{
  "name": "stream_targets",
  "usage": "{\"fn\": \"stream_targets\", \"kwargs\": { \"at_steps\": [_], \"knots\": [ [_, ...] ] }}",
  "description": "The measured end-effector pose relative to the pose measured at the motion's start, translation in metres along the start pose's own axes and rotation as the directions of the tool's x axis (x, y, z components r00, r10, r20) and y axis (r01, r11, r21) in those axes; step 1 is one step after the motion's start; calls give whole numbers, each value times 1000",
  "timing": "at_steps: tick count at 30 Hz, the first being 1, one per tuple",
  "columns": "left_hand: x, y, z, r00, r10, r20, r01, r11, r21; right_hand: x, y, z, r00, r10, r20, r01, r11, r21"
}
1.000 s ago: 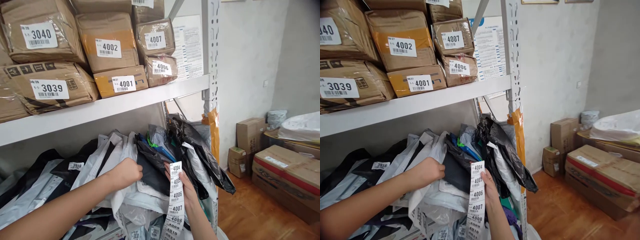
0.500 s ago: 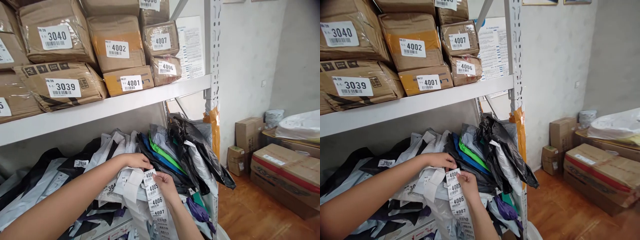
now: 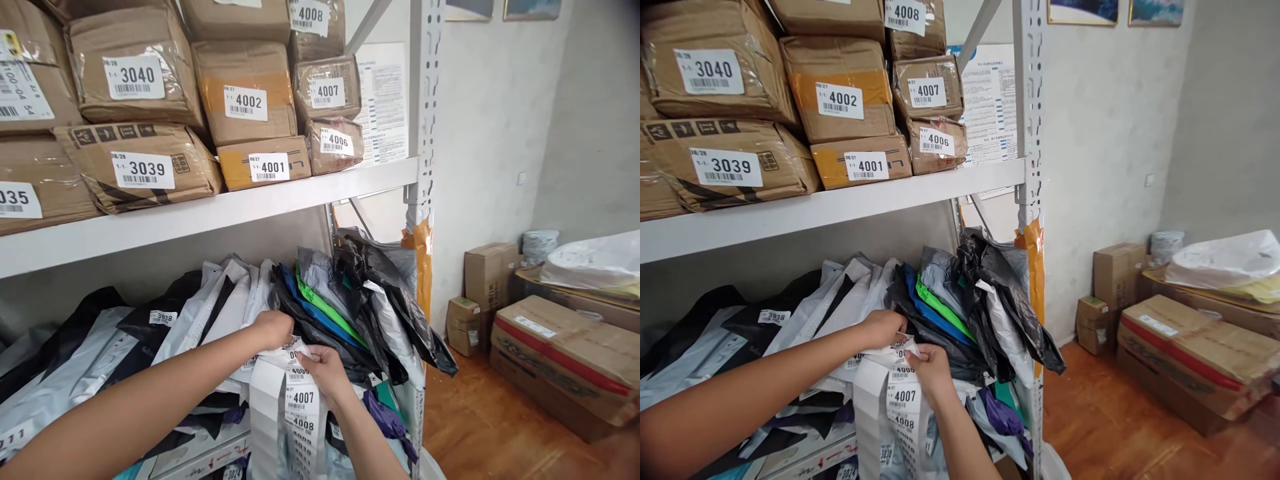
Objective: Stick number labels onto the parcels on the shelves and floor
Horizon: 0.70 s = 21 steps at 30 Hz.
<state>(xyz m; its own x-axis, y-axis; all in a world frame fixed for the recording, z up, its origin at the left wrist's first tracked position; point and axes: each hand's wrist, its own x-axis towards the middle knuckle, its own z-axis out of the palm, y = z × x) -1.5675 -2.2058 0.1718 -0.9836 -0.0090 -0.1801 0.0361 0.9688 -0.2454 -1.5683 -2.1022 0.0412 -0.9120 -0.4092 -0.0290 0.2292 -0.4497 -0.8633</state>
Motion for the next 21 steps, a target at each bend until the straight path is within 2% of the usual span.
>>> {"fn": "stream_targets", "kwargs": {
  "at_steps": [4,7,8,10,13,15,17,19,21],
  "knots": [
    [-12,10,0,998,0,-64,5,996,89,-18,11,-12,998,42,-51,-41,999,9],
    [-21,18,-1,988,4,-154,19,988,151,-39,22,-31,998,60,10,-61,995,85],
    [-23,20,-2,983,39,-178,-6,984,178,-46,24,-40,997,57,46,-62,990,127],
    [-24,19,-5,962,194,-191,-146,960,238,-58,25,-59,993,36,110,-57,978,199],
    [-21,9,-10,875,456,-161,-408,876,258,-67,13,-80,988,-21,155,-8,983,186],
    [-18,-1,-13,820,555,-139,-527,827,195,-66,-3,-85,983,-60,171,43,994,98],
    [-14,-8,-15,797,597,-96,-591,802,84,-60,-19,-82,979,-112,168,111,994,12],
    [-10,-11,-14,803,596,-22,-596,801,-57,-52,-31,-71,977,-160,143,165,986,-20],
    [-4,-10,-11,840,540,53,-522,831,-191,-41,-35,-57,978,-182,100,184,983,-6]
  ]
}}
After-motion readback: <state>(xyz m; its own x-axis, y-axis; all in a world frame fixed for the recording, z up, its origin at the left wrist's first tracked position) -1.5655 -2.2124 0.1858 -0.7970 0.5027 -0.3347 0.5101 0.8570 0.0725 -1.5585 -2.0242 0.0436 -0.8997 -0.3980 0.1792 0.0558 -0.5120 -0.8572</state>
